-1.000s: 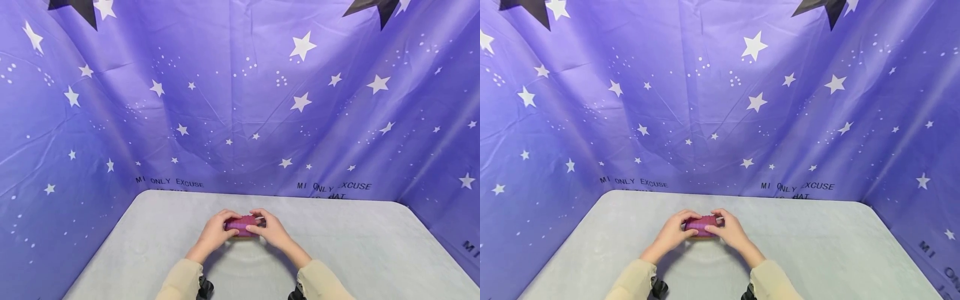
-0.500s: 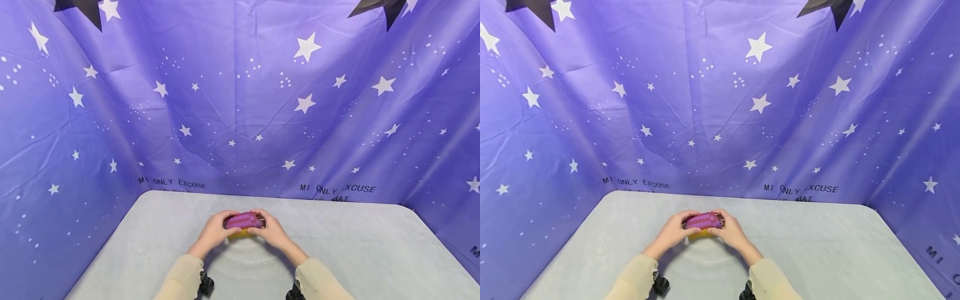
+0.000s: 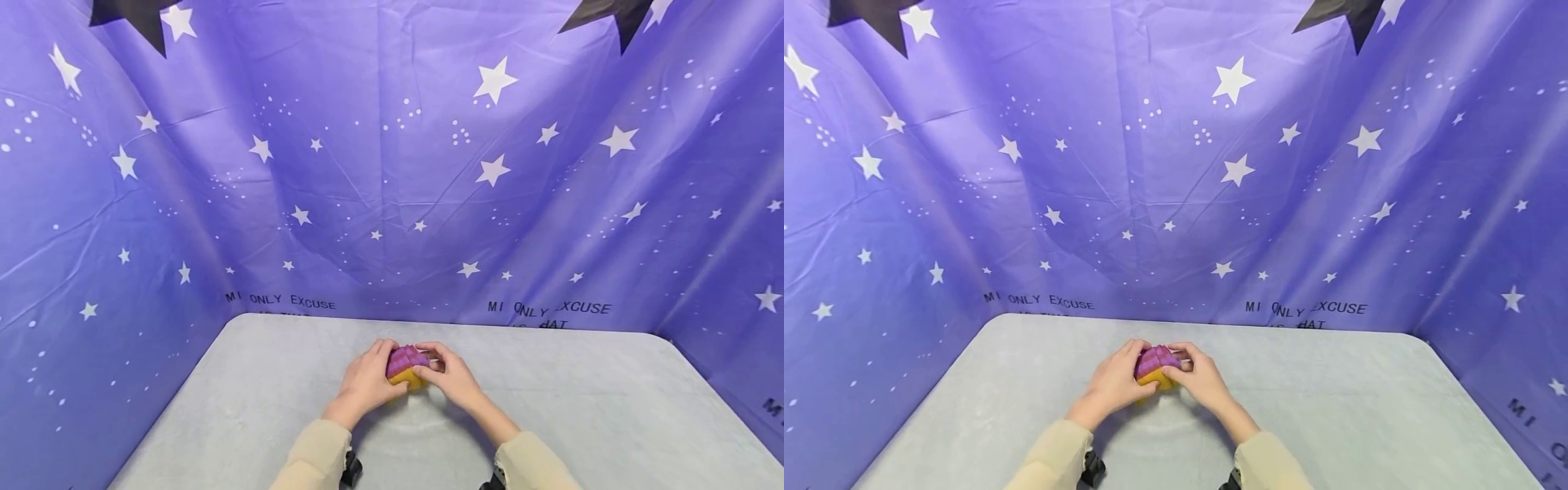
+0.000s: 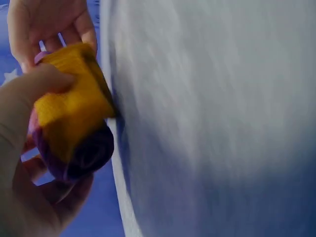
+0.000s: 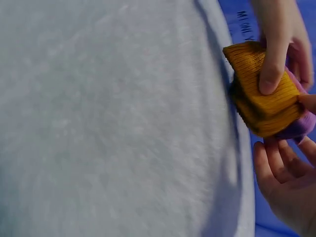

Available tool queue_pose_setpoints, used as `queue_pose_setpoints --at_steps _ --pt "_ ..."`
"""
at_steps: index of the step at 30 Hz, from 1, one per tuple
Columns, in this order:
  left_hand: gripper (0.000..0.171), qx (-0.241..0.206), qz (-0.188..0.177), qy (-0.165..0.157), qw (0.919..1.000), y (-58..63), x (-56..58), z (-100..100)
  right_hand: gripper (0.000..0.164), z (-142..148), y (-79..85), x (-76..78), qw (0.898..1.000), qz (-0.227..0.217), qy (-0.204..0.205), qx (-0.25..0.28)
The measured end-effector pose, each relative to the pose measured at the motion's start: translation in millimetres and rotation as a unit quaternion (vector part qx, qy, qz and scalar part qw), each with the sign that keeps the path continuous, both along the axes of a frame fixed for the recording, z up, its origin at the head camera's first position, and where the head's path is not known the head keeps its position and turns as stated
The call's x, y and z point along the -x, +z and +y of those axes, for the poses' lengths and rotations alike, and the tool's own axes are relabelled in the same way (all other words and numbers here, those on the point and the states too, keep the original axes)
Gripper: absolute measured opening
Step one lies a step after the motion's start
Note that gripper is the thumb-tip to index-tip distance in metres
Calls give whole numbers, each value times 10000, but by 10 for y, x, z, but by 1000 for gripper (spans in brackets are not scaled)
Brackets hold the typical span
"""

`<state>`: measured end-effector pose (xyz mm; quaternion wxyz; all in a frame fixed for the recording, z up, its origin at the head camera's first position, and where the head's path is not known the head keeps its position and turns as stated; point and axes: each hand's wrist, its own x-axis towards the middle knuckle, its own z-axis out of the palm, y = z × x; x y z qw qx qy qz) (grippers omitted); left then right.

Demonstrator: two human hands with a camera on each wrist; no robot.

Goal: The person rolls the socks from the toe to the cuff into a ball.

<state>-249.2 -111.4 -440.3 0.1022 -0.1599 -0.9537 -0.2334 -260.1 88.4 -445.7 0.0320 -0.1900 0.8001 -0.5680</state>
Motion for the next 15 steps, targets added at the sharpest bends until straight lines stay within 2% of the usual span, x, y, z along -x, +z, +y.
queue_pose_setpoints --at_steps 2,4,6,10,13,15 --pt "59 -751 -254 -32 9968 -1 -30 24 44 81 60 -54 9999 -16 43 147" --pt "56 -1575 -546 -115 9860 11 -57 36 41 154 121 -103 9995 35 106 298" --pt "54 -2350 -778 -237 9686 39 -84 41 38 216 171 -142 9984 185 190 501" --pt "49 -3621 -1176 -459 9236 55 -142 79 31 323 235 -228 9942 624 438 761" --pt "50 -4201 -1393 -587 8948 54 -194 137 28 372 276 -289 9921 905 523 696" --pt "52 -4416 -1494 -679 8821 62 -229 183 24 391 309 -325 9918 1041 446 596"
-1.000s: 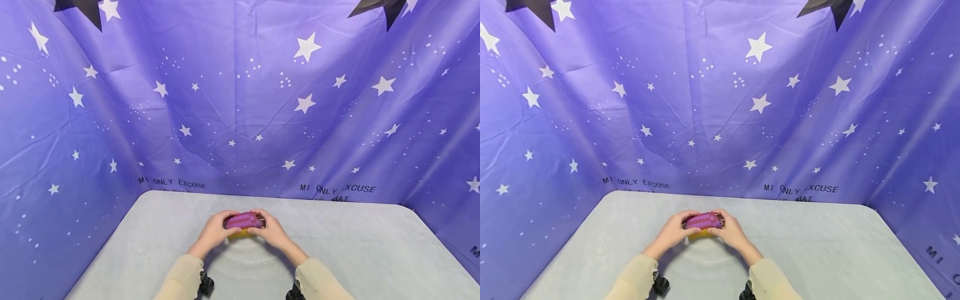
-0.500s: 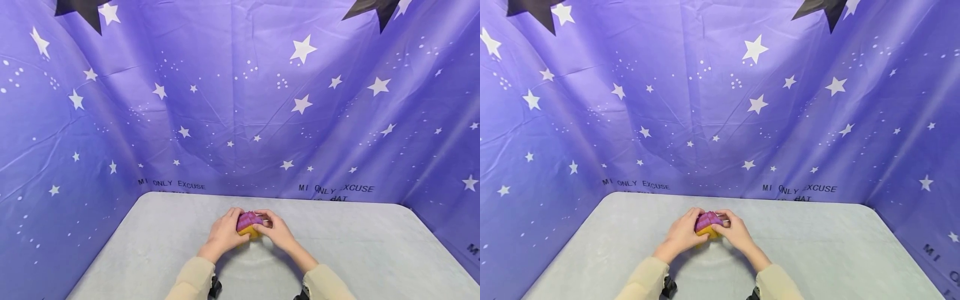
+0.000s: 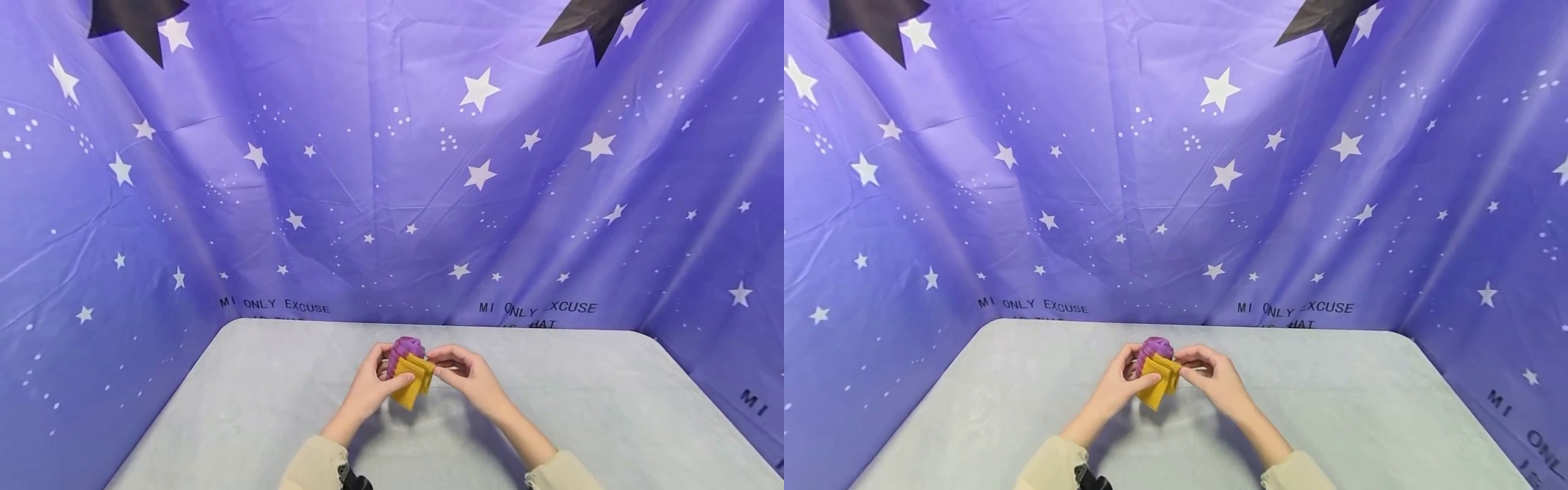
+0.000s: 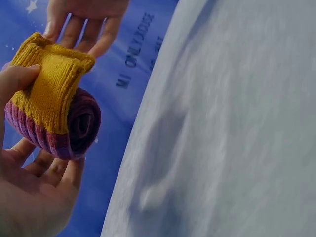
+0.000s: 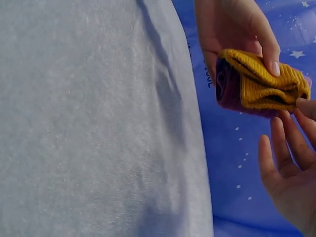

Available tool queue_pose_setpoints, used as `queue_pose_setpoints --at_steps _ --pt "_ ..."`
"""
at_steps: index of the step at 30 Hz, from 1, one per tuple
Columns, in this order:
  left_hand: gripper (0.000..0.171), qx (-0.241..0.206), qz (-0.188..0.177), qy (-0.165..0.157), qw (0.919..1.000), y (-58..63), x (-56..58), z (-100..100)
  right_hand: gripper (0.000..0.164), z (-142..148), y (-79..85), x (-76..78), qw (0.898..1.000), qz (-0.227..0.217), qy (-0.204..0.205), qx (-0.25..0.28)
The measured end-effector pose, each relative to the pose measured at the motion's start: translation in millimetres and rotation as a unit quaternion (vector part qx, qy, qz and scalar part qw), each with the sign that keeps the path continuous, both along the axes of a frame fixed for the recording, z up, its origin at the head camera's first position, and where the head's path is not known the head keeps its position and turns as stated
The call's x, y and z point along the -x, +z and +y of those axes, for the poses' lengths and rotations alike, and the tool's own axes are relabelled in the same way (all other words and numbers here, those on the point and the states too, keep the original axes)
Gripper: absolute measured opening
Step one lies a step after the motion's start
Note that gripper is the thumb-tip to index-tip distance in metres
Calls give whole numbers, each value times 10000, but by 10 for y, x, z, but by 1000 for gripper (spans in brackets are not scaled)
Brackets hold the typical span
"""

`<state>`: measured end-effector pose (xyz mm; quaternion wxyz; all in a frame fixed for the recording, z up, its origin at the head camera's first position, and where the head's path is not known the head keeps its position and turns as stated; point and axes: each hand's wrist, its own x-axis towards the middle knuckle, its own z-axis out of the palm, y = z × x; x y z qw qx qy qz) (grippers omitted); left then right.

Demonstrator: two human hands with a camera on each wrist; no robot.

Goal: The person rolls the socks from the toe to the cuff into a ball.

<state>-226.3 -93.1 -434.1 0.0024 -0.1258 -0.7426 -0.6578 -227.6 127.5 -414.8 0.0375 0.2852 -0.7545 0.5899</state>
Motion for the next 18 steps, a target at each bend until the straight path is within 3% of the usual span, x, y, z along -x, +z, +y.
queue_pose_setpoints --at_steps 8,15,18 --pt "53 -362 -91 -159 9992 44 -114 128 14 22 122 -127 9986 85 -520 -46" --pt "47 -581 270 -77 9979 146 -259 157 15 -6 224 -252 9937 -148 -977 538" --pt "47 -683 394 -339 9963 212 -322 124 16 25 295 -269 9911 -205 -1118 690"
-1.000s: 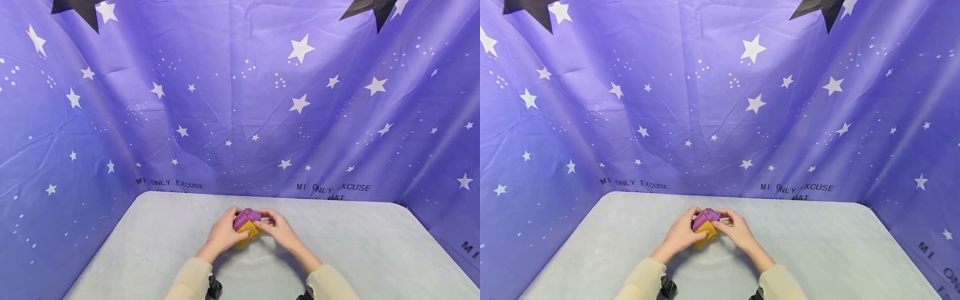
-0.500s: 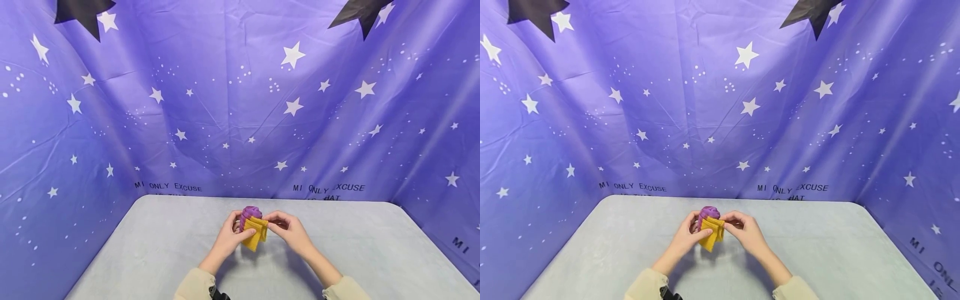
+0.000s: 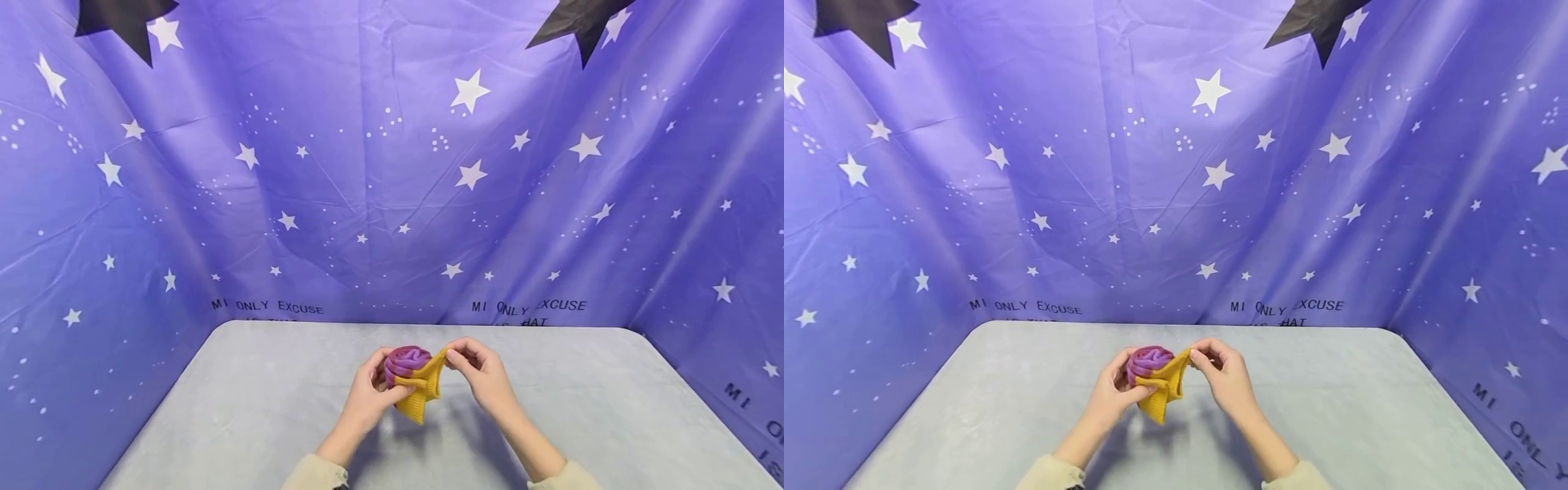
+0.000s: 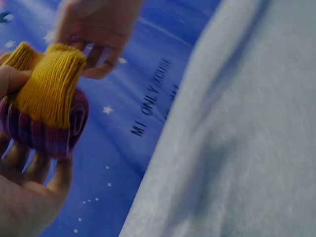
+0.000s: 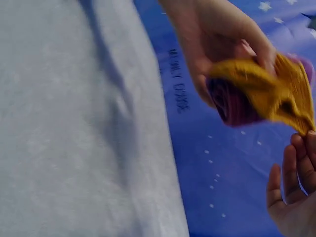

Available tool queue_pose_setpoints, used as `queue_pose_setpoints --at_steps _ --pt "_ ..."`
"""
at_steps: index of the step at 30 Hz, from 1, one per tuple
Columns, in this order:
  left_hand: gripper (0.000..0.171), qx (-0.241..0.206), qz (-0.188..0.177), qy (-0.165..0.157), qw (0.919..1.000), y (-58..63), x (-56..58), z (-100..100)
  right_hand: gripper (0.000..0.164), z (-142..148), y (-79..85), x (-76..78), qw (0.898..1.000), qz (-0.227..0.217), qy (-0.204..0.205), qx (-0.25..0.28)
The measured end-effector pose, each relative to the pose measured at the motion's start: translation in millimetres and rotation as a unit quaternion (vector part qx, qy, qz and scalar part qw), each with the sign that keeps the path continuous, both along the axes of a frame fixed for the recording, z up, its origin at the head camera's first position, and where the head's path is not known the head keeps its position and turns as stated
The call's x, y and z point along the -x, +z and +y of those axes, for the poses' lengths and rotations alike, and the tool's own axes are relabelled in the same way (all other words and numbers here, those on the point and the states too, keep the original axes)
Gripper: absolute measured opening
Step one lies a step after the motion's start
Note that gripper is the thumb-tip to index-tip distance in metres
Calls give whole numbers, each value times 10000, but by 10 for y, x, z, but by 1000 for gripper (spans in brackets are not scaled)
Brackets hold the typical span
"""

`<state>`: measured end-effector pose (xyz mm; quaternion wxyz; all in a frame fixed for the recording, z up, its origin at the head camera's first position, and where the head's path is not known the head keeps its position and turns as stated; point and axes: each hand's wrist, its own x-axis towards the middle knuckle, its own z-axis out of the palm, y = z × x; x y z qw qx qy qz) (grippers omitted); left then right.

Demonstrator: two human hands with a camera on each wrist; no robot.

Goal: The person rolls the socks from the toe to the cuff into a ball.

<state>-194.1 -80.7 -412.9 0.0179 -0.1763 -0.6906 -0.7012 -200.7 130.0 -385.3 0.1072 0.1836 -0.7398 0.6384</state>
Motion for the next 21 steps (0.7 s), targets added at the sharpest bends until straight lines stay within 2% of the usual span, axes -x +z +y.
queue_pose_setpoints --at_steps 2,5,10,15,21 --pt "46 65 143 -226 9996 58 -32 -32 15 15 44 -1 10000 57 13 3" --pt "43 276 439 -605 9968 154 -71 -68 14 13 72 0 9991 292 283 -112" --pt "36 555 741 -846 9921 215 -114 -67 13 -14 34 -45 9963 424 710 -241" --pt "33 563 644 -899 9923 173 -147 -24 15 -8 -42 -99 9959 117 863 -252" --pt "30 593 398 -861 9937 193 -202 22 25 53 -79 -113 9935 -752 848 43"
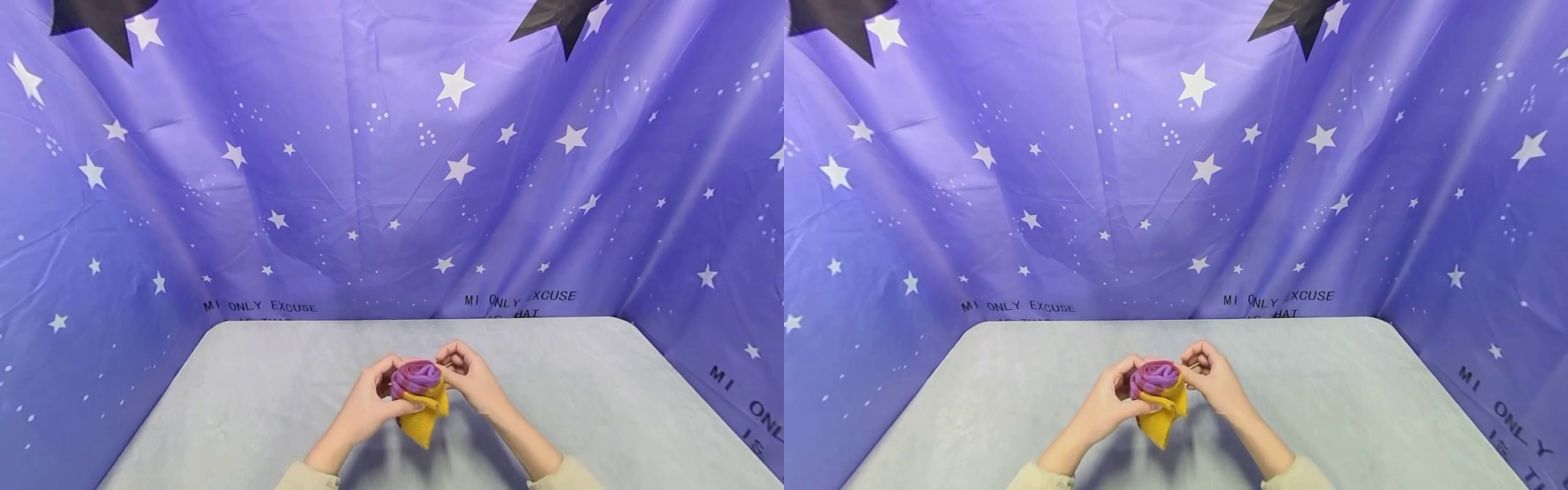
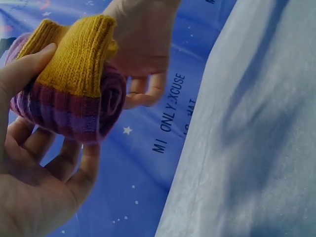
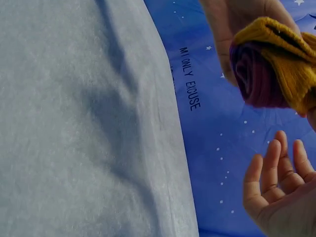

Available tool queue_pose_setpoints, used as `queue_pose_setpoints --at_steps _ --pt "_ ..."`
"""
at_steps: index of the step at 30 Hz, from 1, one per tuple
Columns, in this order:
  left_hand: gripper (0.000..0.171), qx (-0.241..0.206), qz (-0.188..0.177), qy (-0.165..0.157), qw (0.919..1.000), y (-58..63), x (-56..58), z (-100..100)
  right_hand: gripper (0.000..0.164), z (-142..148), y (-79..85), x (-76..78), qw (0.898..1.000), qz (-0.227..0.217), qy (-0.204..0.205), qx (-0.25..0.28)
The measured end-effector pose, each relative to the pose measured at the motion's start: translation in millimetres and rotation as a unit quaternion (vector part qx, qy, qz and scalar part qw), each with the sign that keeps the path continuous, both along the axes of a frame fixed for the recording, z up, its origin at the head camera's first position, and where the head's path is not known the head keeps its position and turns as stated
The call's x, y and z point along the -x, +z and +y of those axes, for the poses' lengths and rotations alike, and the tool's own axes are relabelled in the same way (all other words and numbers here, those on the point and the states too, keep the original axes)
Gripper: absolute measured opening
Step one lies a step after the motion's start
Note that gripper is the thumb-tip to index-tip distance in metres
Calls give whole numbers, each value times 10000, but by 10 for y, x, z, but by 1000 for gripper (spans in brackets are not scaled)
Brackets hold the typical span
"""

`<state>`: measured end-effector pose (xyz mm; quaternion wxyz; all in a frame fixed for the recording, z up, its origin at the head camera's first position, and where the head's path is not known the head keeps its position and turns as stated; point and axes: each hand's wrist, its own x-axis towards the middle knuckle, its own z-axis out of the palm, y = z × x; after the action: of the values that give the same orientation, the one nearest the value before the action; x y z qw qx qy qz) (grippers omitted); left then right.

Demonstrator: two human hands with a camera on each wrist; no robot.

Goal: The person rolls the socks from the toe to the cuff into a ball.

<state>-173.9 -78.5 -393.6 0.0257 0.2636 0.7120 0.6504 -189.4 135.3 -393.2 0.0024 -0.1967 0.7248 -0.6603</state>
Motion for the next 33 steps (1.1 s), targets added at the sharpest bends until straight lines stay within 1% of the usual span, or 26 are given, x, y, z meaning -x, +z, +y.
queue_pose_setpoints --at_steps 2,4,8,10,11,13,14,16,19,21,23,26,29,30,32,33 --pt "31 21 -22 63 10000 19 -12 21 27 10 11 4 9998 -155 -83 21" --pt "32 9 -83 132 9999 36 -19 48 26 12 30 3 9994 -155 -308 -54" --pt "35 -113 -292 265 9992 44 -20 98 23 -2 66 -7 9951 77 -953 -258" --pt "36 -182 -372 345 9985 32 -17 110 20 -3 81 -21 9929 231 -1098 -407" --pt "36 -211 -398 407 9982 24 -15 113 18 0 92 -31 9924 278 -1106 -468" --pt "35 -242 -393 573 9973 2 -5 116 16 16 124 -57 9937 254 -957 -531" --pt "35 -241 -373 671 9968 -5 1 119 19 28 145 -72 9952 174 -802 -537" --pt "35 -201 -313 870 9955 -22 15 123 29 58 192 -100 9978 -228 -425 -455" --pt "35 -18 -93 1085 9941 -32 36 134 36 97 236 -128 9957 -827 23 -421" --pt "35 116 69 1149 9933 -38 47 143 36 106 240 -132 9930 -1106 126 -395" --pt "36 226 218 1153 9928 -46 57 155 32 95 223 -126 9925 -1168 74 -346" --pt "36 431 418 1205 9909 -74 72 184 28 48 181 -116 9951 -969 -97 -157" --pt "36 849 658 1464 9834 -117 84 223 22 -35 137 -111 9968 -559 -564 -84" --pt "35 999 721 1570 9799 -131 89 238 19 -61 124 -112 9966 -361 -728 -110" --pt "34 1266 761 1764 9732 -158 105 274 12 -112 103 -116 9928 78 -1152 -303" --pt "34 1378 753 1855 9700 -169 114 292 10 -131 90 -119 9892 427 -1313 -497"
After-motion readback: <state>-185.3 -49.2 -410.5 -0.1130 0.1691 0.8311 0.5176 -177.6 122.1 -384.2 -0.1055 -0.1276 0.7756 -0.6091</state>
